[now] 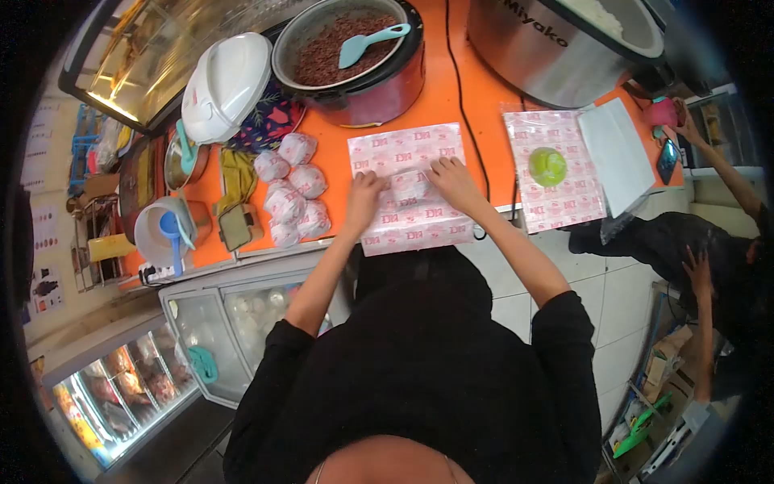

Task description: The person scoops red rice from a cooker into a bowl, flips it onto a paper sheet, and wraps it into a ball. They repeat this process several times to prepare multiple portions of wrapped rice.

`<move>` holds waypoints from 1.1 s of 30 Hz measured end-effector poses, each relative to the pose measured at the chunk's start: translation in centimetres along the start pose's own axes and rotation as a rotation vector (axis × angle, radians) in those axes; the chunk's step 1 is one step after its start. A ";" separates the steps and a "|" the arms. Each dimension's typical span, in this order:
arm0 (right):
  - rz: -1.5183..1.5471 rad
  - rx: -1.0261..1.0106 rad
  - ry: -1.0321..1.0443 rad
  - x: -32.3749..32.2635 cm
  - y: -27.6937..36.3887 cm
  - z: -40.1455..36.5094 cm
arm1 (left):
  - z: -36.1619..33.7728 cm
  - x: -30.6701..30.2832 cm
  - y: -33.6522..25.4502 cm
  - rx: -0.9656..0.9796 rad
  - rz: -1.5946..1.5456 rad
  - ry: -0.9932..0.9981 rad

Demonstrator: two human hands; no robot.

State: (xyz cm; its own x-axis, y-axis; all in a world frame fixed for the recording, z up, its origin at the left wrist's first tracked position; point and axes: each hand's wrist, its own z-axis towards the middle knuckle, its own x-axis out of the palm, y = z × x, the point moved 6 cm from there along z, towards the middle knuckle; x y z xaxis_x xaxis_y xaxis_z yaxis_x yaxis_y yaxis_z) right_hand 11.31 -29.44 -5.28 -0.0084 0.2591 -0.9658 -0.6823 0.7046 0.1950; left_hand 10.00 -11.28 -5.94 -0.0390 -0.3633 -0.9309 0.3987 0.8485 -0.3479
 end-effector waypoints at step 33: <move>1.601 0.747 -0.023 -1.0 1.4 -1.6 | 1.5 -1.7 -3.9 -0.033 -1.306 0.185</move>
State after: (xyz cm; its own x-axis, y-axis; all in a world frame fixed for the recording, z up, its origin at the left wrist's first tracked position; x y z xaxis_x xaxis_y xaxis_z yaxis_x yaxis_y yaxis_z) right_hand 9.22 -29.74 -4.36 -0.2582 0.9373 0.2342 0.4333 -0.1043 0.8952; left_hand 9.92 -14.60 -2.85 -0.5006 -0.8610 0.0896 -0.0498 -0.0747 -0.9960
